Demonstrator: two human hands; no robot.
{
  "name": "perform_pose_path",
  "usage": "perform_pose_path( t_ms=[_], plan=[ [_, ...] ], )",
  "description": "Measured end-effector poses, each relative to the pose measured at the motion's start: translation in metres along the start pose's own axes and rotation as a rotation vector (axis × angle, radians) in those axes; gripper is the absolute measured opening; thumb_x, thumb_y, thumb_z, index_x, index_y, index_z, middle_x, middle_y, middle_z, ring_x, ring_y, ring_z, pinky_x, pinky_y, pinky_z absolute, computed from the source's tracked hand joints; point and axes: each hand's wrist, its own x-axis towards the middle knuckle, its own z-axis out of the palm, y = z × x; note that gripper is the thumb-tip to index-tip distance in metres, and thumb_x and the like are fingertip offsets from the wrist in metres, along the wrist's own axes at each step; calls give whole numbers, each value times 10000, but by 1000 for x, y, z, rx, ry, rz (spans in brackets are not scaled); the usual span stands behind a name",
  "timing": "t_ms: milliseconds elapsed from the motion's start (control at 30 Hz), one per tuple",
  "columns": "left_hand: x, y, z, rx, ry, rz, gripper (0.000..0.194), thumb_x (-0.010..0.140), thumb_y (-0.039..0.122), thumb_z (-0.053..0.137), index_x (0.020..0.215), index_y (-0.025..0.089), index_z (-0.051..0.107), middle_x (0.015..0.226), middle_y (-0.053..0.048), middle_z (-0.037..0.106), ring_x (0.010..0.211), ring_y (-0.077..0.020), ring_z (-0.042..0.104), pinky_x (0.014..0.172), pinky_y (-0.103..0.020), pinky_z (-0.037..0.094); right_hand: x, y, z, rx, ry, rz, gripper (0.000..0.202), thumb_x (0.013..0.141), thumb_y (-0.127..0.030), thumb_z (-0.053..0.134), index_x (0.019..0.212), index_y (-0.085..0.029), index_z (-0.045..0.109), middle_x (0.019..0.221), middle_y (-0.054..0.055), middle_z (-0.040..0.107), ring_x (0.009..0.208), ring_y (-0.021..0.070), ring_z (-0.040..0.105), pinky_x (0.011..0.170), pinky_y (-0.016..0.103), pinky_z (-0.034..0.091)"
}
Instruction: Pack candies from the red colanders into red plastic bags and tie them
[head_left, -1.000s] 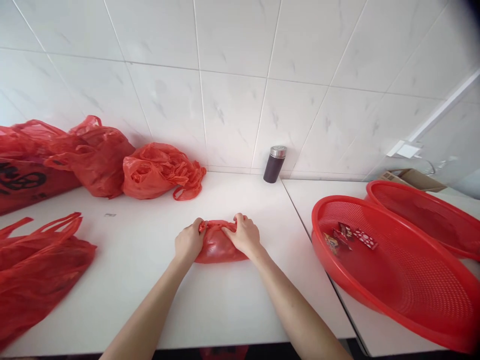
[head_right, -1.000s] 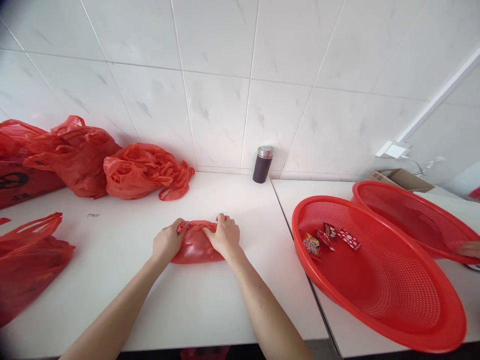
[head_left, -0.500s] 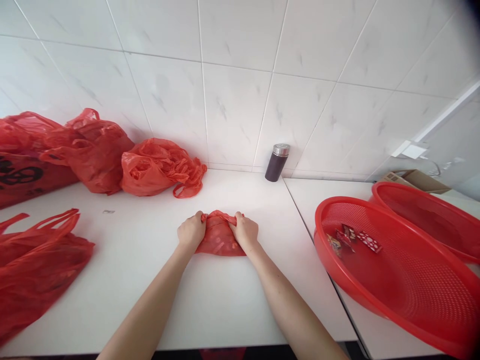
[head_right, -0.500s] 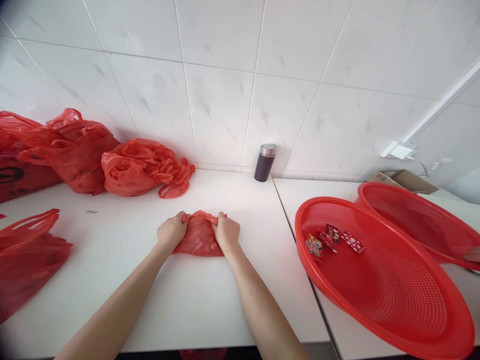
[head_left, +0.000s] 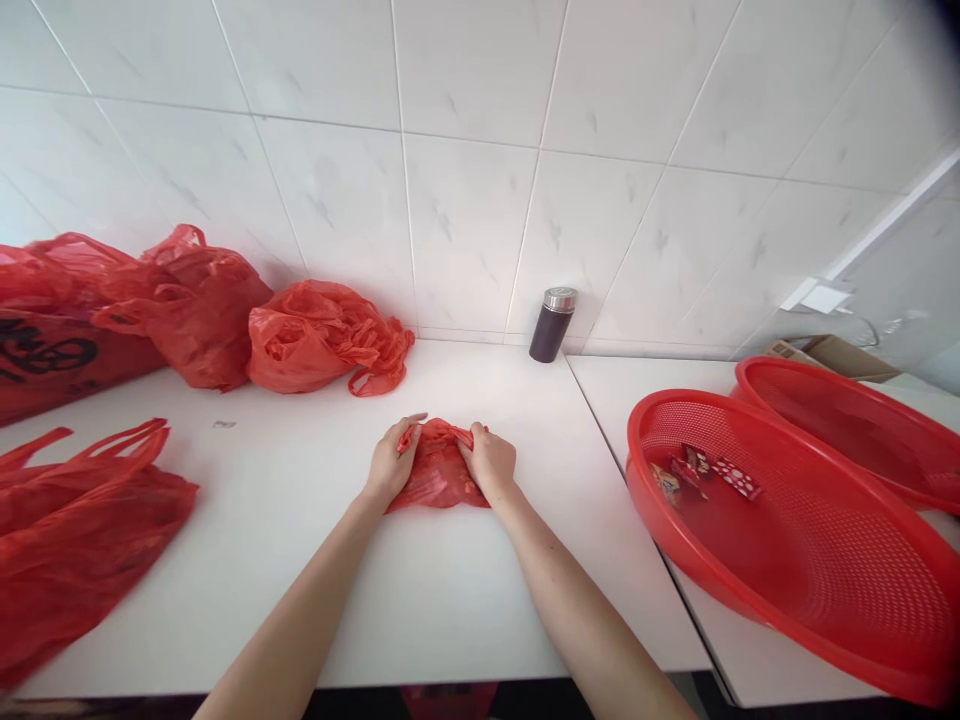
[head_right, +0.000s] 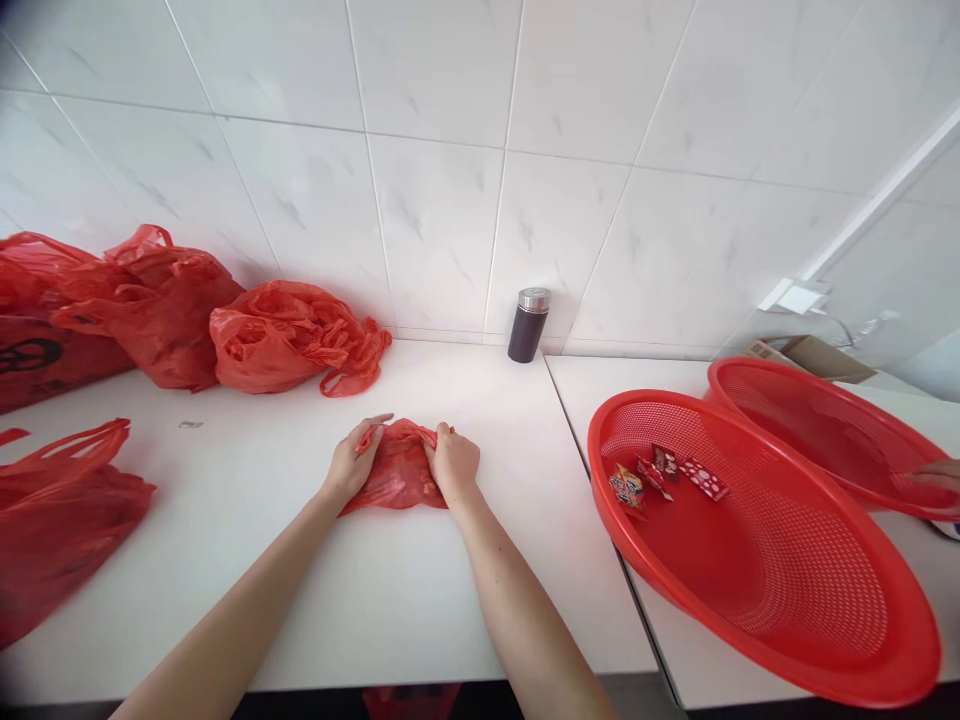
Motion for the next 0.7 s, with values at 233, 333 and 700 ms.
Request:
perform_pose_path(
  t_ms=[233,333,700],
  plan=[
    [-2,6,4,-155,-29,-98,282,940,421,331,866,262,552,813,8,682,727,-182,612,709,-283,449,-1,1,-2,106,16,-9,184,870,-410,539,825,-233,511,661,-7,611,608,158,564,534,261,246],
    [-4,4,-1,-184,4,-168,285,930,430,347,840,262,559,729,6,655,650,-191,584,657,-292,425,-6,7,-8,197,15,-39,289,807,-500,603,805,-238,479,649,-30,587,582,151,539,535,253,258],
    [-52,2,-29,-392,180,-399,361,885,527,436,715,221,523,631,23,531,588,-149,483,564,-257,390,-25,14,-11,731,130,6,426,908,-555,398,651,-235,283,532,-67,370,510,127,370,549,254,291]
  ],
)
